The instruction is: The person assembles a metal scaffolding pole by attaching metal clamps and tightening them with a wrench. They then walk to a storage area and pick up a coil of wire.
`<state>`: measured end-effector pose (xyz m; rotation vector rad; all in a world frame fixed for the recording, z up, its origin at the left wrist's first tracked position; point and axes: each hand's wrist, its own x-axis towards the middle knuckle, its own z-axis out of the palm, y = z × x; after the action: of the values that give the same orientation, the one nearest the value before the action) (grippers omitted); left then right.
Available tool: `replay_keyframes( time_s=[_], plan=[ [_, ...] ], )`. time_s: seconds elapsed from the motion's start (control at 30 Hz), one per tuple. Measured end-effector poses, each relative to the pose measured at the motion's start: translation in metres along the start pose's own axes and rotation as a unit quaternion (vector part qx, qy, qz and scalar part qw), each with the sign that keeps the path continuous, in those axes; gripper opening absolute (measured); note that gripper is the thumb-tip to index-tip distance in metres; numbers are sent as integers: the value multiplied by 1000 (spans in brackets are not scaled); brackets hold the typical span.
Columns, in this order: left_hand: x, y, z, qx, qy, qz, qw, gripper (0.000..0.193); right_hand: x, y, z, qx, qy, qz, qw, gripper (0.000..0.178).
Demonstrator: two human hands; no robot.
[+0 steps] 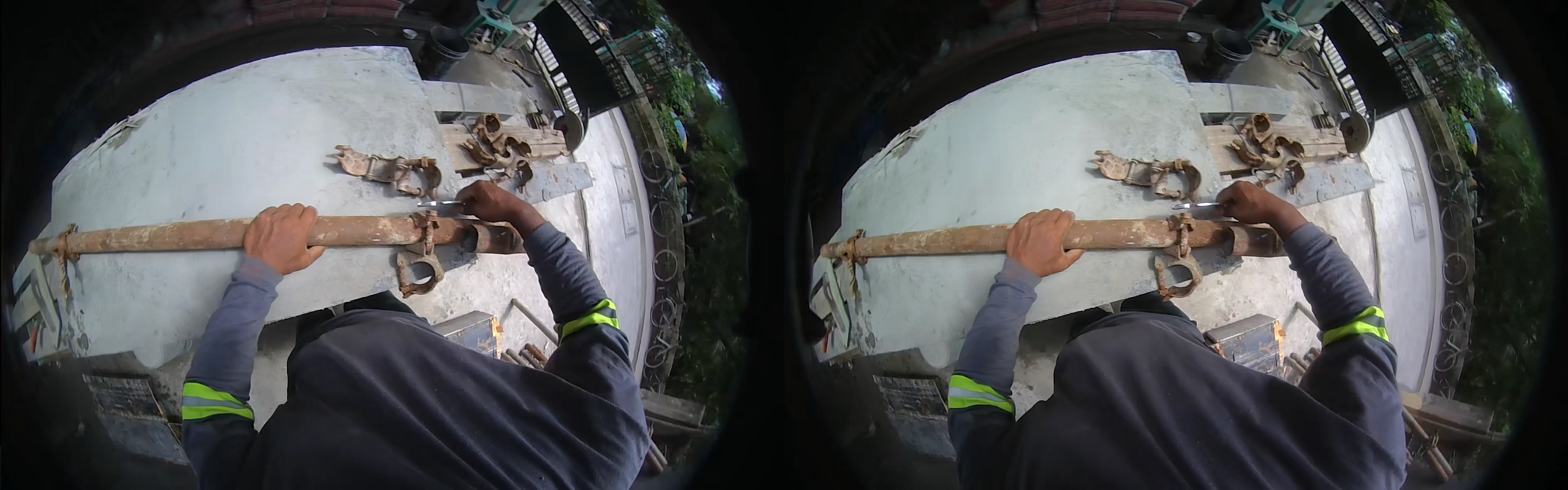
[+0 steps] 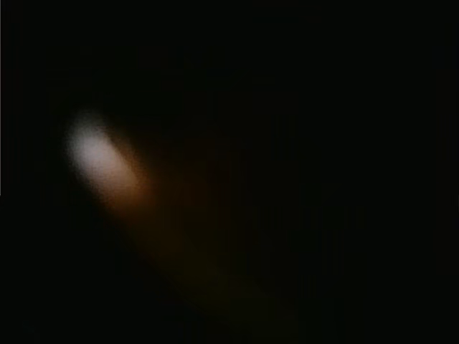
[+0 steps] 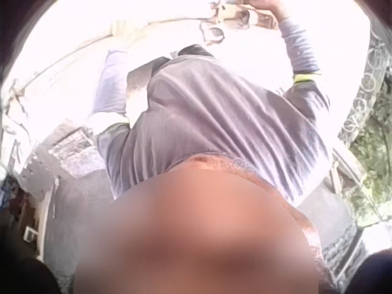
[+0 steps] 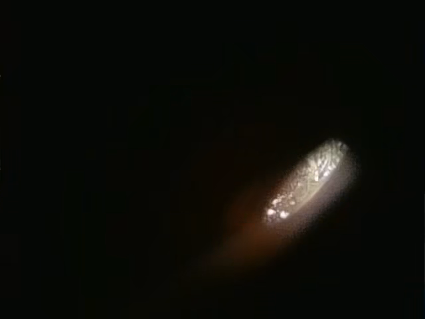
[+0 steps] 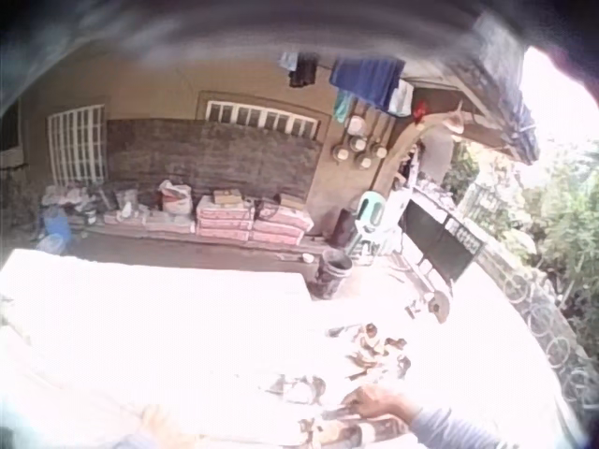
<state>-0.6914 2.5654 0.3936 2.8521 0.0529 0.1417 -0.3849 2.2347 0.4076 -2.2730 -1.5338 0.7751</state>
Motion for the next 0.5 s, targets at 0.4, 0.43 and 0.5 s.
replay_keyframes(
  time_s=[0.4, 0.43, 0.5],
  plan=[
    [-13, -3, 15, -3, 33, -18, 999, 45, 20, -38, 10, 117, 40, 65, 990, 33],
    [-13, -3, 17, -6, 53, -14, 998, 45, 26, -41, 15, 155, 47, 57, 985, 37],
    [-14, -3, 20, -6, 76, -9, 997, 46, 33, -47, 17, 154, 49, 53, 985, 34]
  ],
)
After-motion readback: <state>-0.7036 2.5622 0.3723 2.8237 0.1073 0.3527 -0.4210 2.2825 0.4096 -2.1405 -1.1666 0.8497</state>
